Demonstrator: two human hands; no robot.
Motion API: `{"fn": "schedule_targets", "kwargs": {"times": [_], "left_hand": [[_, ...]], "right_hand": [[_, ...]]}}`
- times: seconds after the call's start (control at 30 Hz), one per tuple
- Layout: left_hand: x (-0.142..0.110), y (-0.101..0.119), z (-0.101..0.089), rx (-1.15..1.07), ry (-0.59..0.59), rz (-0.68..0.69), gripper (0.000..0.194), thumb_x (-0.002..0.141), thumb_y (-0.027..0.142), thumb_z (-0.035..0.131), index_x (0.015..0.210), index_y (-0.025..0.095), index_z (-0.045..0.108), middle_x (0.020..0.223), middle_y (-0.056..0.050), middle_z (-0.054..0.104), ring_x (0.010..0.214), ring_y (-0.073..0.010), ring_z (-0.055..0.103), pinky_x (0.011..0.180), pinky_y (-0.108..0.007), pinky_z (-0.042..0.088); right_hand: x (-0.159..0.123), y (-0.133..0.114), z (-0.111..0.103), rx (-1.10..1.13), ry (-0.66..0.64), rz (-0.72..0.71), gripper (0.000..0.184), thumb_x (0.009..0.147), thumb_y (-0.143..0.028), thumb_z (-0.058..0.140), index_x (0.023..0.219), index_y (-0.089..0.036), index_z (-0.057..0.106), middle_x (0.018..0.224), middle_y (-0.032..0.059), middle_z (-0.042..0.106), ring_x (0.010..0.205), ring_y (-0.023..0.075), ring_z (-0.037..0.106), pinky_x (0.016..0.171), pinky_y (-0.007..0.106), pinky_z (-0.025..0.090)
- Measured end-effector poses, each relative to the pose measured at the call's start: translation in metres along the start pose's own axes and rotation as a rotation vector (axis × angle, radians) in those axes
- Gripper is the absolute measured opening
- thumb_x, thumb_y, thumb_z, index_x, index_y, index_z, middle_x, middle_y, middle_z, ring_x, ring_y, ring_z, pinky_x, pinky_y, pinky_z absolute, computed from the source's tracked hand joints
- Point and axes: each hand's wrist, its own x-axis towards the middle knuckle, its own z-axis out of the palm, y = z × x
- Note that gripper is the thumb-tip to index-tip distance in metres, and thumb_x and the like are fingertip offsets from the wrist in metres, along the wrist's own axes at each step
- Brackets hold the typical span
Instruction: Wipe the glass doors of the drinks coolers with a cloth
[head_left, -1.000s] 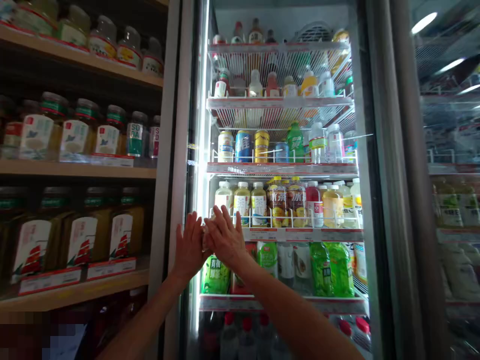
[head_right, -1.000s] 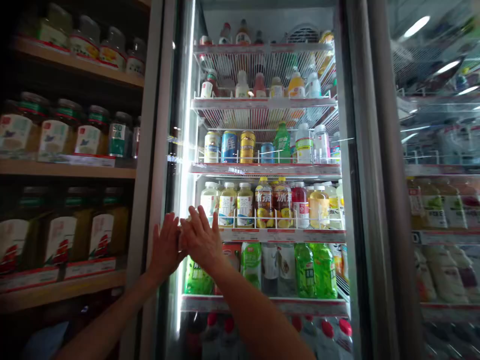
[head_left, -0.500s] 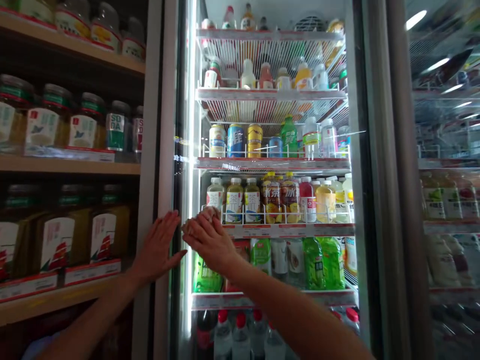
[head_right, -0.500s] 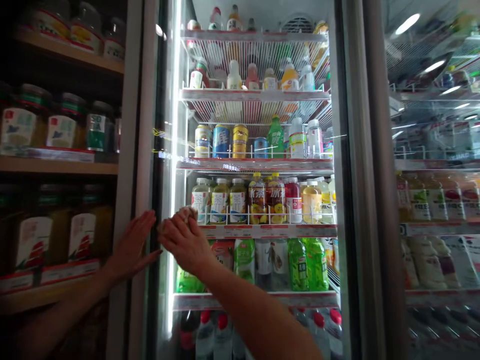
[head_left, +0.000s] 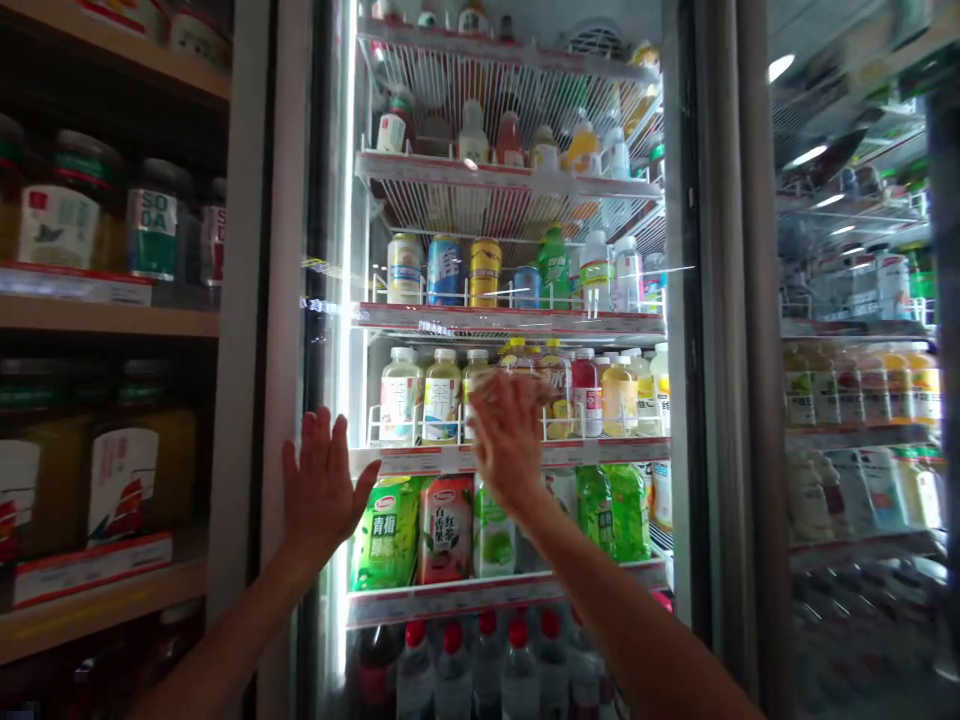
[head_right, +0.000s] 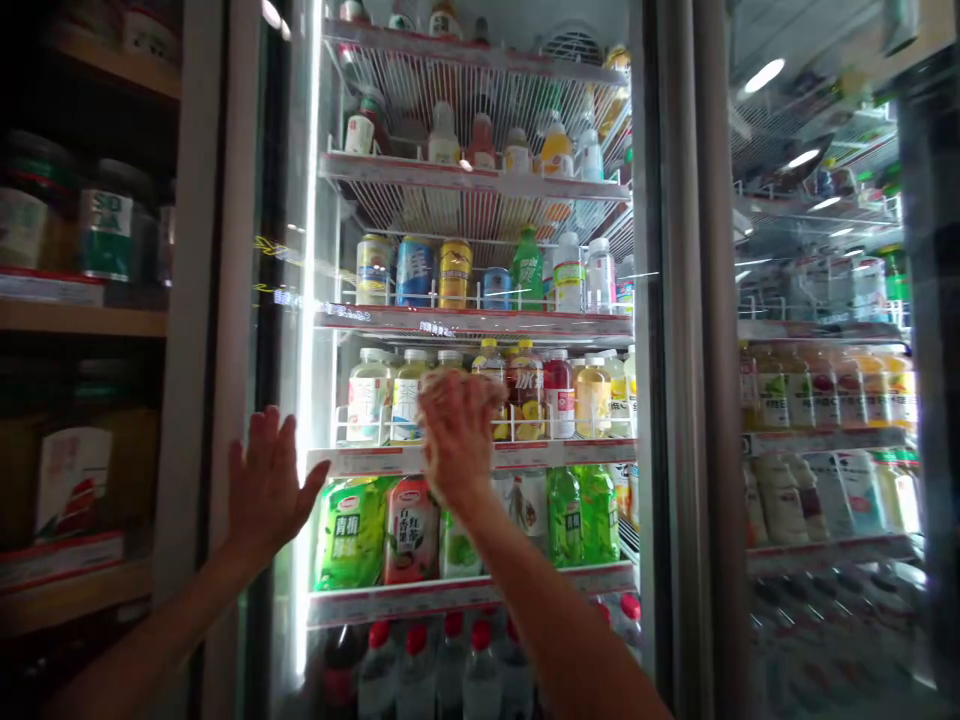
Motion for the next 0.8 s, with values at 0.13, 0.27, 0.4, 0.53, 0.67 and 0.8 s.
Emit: {"fn": "schedule_targets", "kwargs": {"times": [0.13, 0.27, 0.4, 0.53, 0.67, 0.8], "left_hand": [[-0.002, -0.004, -0.002, 0.01, -0.011, 0.01, 0.067, 0.088, 0.045, 0.035, 0.143, 0.019, 0.005, 0.15, -0.011, 0.01, 0.138, -0.0281, 0.01, 0.11, -0.051, 0.011], [-0.003, -0.003, 0.0, 0.011, -0.007, 0.008, 0.067, 0.088, 0.044, 0.035, 0.143, 0.018, 0.006, 0.15, -0.011, 0.011, 0.137, -0.0281, 0.011, 0.11, -0.052, 0.01], [-0.003, -0.003, 0.001, 0.002, 0.018, 0.004, 0.068, 0.088, 0.042, 0.037, 0.143, 0.018, 0.005, 0.15, -0.012, 0.011, 0.137, -0.0295, 0.012, 0.109, -0.054, 0.01], [-0.003, 0.003, -0.001, 0.005, 0.029, 0.005, 0.068, 0.088, 0.041, 0.038, 0.143, 0.018, 0.006, 0.15, -0.012, 0.011, 0.136, -0.0316, 0.014, 0.108, -0.055, 0.012], [-0.007, 0.03, -0.002, -0.021, -0.01, 0.049, 0.066, 0.088, 0.039, 0.037, 0.143, 0.019, 0.004, 0.15, -0.012, 0.011, 0.136, -0.03, 0.015, 0.109, -0.054, 0.012], [-0.016, 0.058, 0.005, -0.075, -0.023, 0.091, 0.066, 0.088, 0.04, 0.037, 0.143, 0.021, 0.004, 0.149, -0.011, 0.015, 0.137, -0.0272, 0.015, 0.11, -0.051, 0.012]], "right_hand": [[-0.01, -0.028, 0.005, 0.038, -0.165, -0.209, 0.046, 0.082, -0.026, 0.052, 0.127, -0.032, 0.044, 0.147, 0.001, 0.026, 0.137, 0.0257, 0.013, 0.107, 0.054, 0.019], [-0.031, 0.088, -0.035, -0.128, 0.099, 0.143, 0.039, 0.086, -0.027, 0.045, 0.125, -0.026, 0.048, 0.143, 0.0071, 0.032, 0.134, 0.0277, 0.021, 0.104, 0.055, 0.024], [-0.046, 0.151, -0.055, -0.214, 0.343, 0.458, 0.042, 0.086, -0.03, 0.043, 0.125, -0.015, 0.047, 0.138, 0.0163, 0.036, 0.129, 0.0334, 0.03, 0.099, 0.062, 0.024], [-0.049, 0.061, -0.026, -0.068, 0.111, 0.233, 0.042, 0.085, -0.027, 0.045, 0.127, -0.022, 0.046, 0.147, 0.0085, 0.021, 0.137, 0.0315, 0.011, 0.104, 0.057, 0.023], [-0.053, -0.005, -0.006, 0.039, -0.09, -0.042, 0.037, 0.084, -0.028, 0.049, 0.121, -0.033, 0.05, 0.146, 0.0022, 0.026, 0.136, 0.0265, 0.017, 0.107, 0.053, 0.02], [-0.072, 0.071, -0.033, -0.098, 0.099, 0.157, 0.037, 0.084, -0.027, 0.049, 0.122, -0.028, 0.05, 0.144, 0.007, 0.029, 0.135, 0.0295, 0.018, 0.103, 0.059, 0.021]]}}
